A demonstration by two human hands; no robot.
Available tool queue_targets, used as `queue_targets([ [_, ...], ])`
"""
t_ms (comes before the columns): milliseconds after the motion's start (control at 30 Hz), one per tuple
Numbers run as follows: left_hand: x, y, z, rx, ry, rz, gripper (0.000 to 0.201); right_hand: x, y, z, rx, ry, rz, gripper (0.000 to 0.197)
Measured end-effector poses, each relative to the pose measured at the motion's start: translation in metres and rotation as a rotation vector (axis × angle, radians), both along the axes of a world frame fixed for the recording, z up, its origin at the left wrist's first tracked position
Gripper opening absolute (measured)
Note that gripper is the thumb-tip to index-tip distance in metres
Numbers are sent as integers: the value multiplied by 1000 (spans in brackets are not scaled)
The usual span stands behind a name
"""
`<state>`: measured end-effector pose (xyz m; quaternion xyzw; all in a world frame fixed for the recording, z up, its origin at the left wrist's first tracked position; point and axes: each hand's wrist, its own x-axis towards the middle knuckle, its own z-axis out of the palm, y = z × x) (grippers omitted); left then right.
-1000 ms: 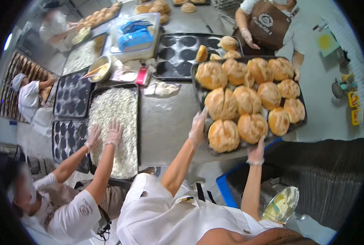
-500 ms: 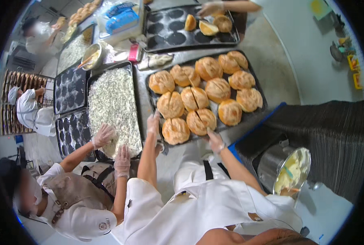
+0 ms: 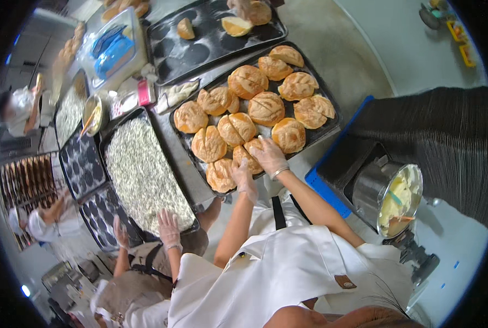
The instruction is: Applying cream filling to sliced pastry buns and organizing them on trays.
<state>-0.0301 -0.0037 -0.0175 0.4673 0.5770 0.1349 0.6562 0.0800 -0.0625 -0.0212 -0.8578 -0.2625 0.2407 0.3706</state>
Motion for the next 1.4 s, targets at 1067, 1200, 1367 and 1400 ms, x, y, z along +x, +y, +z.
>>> queue_targets([
  [1067, 66, -302, 152, -1418, -680, -399, 74, 99, -529, 180, -617, -259, -324, 28],
  [1200, 52, -324, 172, -894, -672, -748, 66, 141, -560, 66, -1111, -38, -126, 39],
  [1367, 43, -313, 181, 16, -610, -977, 67, 149, -564, 24, -1133, 168, -45, 38],
  [1400, 35, -307, 179, 273, -568, -997, 69, 145, -555, 56, -1125, 158, -19, 38],
])
